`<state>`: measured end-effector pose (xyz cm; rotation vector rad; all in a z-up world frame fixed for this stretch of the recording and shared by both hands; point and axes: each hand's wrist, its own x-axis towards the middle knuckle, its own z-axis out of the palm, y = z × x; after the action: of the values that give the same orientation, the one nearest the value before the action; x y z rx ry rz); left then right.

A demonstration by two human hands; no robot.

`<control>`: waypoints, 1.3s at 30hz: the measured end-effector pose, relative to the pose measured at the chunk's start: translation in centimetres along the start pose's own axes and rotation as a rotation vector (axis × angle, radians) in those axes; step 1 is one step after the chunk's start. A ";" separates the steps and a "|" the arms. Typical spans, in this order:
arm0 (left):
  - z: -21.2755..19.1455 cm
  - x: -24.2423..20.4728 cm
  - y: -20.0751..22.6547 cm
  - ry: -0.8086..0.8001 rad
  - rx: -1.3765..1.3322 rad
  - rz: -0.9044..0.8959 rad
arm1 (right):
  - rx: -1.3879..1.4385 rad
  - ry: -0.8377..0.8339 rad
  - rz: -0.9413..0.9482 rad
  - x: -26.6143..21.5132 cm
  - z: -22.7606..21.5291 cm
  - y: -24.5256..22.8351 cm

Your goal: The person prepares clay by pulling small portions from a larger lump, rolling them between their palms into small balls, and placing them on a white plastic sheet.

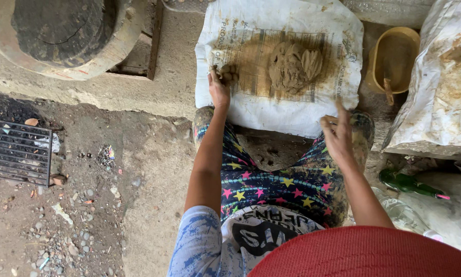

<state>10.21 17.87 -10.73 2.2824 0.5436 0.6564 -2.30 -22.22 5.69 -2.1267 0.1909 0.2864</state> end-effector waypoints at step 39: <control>2.1 -14.7 12.6 -0.471 -0.194 0.372 | -0.572 -0.152 -0.252 10.4 6.1 4.5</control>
<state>2.39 0.37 -7.49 2.2613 -0.1662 0.3010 5.75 -19.72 -4.02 -2.6442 -0.2806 0.3839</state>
